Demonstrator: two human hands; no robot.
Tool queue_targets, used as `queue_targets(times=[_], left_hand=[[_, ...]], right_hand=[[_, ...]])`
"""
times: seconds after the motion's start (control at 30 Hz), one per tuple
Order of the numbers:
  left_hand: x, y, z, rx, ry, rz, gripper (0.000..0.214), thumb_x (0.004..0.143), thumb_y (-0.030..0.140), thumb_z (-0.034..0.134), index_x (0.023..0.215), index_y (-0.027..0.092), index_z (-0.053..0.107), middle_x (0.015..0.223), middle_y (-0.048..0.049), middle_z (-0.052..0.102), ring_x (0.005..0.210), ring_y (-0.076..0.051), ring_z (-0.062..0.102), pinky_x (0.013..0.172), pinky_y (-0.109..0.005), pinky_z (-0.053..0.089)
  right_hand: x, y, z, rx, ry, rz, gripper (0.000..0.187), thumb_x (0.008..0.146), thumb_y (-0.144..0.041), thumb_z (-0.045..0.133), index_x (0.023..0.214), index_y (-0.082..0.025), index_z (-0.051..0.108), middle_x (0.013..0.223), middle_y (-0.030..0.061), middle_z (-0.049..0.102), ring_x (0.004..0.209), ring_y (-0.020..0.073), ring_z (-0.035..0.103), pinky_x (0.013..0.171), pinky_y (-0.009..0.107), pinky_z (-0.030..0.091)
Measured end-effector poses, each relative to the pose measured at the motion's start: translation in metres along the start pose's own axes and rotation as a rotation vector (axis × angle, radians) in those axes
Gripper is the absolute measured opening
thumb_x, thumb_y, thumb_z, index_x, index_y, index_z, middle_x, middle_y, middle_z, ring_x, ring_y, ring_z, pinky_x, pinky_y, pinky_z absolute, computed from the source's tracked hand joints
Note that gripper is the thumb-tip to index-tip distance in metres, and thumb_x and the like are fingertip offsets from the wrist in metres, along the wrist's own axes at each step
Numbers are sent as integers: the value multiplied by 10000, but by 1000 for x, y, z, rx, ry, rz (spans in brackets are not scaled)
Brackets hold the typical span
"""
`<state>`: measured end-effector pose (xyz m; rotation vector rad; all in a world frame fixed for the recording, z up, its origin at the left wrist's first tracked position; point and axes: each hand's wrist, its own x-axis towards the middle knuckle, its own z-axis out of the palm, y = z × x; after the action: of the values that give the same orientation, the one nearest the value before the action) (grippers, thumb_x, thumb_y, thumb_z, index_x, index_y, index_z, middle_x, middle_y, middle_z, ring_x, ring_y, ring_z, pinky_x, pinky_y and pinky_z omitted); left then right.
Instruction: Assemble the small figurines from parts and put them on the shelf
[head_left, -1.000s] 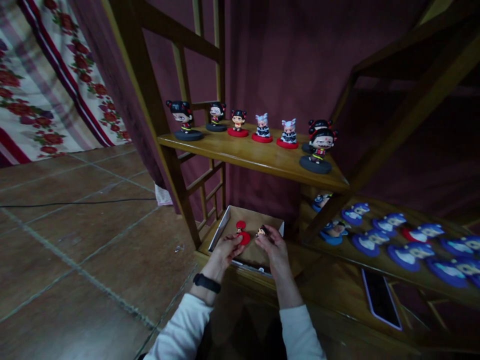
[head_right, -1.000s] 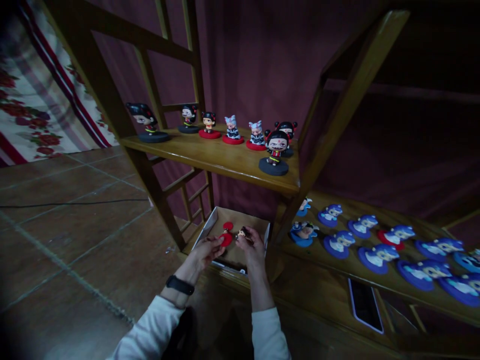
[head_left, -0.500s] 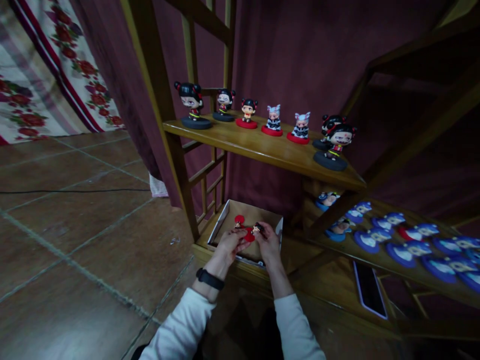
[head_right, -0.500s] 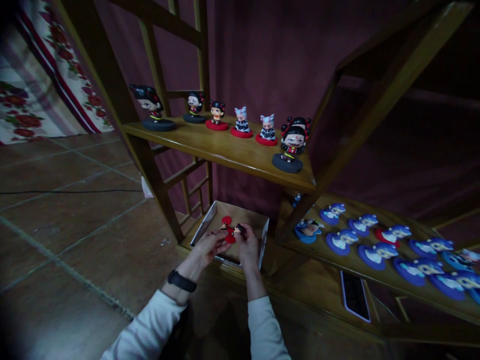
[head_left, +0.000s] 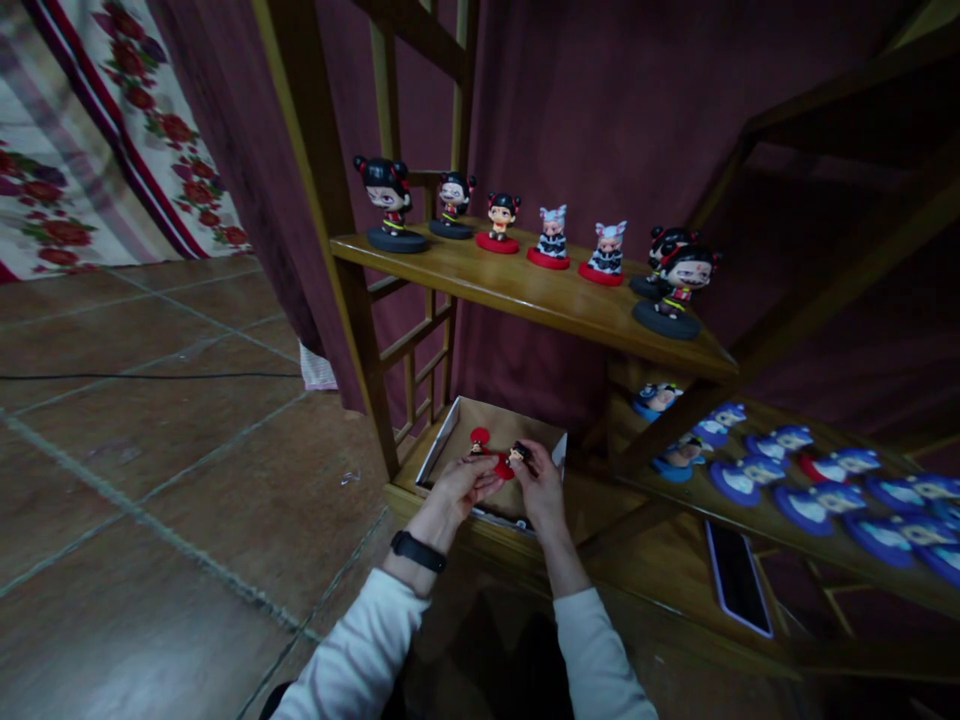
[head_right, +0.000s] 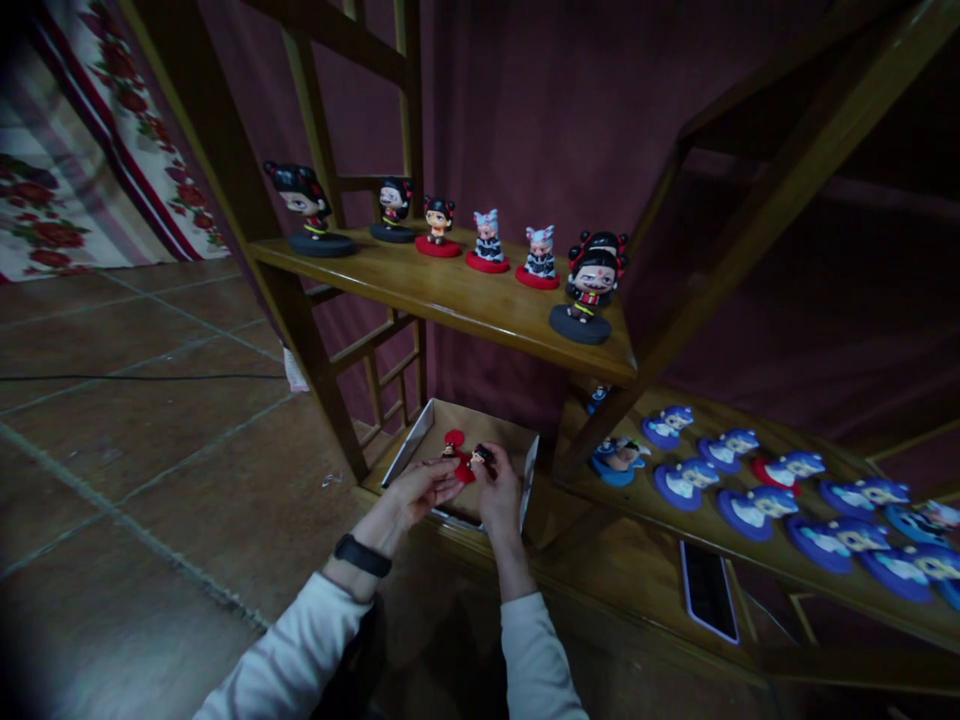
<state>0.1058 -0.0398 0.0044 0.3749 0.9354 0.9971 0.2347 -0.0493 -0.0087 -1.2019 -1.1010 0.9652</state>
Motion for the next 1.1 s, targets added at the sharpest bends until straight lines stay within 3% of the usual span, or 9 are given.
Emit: queue_targets(times=[0.4,0.77,1.1], left_hand=[[7,-4,-1,-24,-36,-36,95,673,137,698,718,100,622,631,-49,663,543,-94,618,607,-226,535],[3,-3,5,-10,5,1,63,682,107,682,718,77,641,660,-69,677,569,-99,631,611,-204,541],[3,-5,6,5,53,48,62,674,99,687,710,70,646,623,-64,668,550,-98,626,616,-210,545]], right_hand=[[-3,-5,-5,-108,-14,-66,318,710,-300,574,1024,-251,593,933,20,658,832,174,592,789,311,458],[6,2,-10,-4,-22,9,334,659,-309,636,977,-222,589,919,25,658,833,175,595,791,310,463],[-5,-10,-8,-307,-34,-139,295,758,-309,537,1048,-270,575,927,24,662,792,175,606,732,293,465]])
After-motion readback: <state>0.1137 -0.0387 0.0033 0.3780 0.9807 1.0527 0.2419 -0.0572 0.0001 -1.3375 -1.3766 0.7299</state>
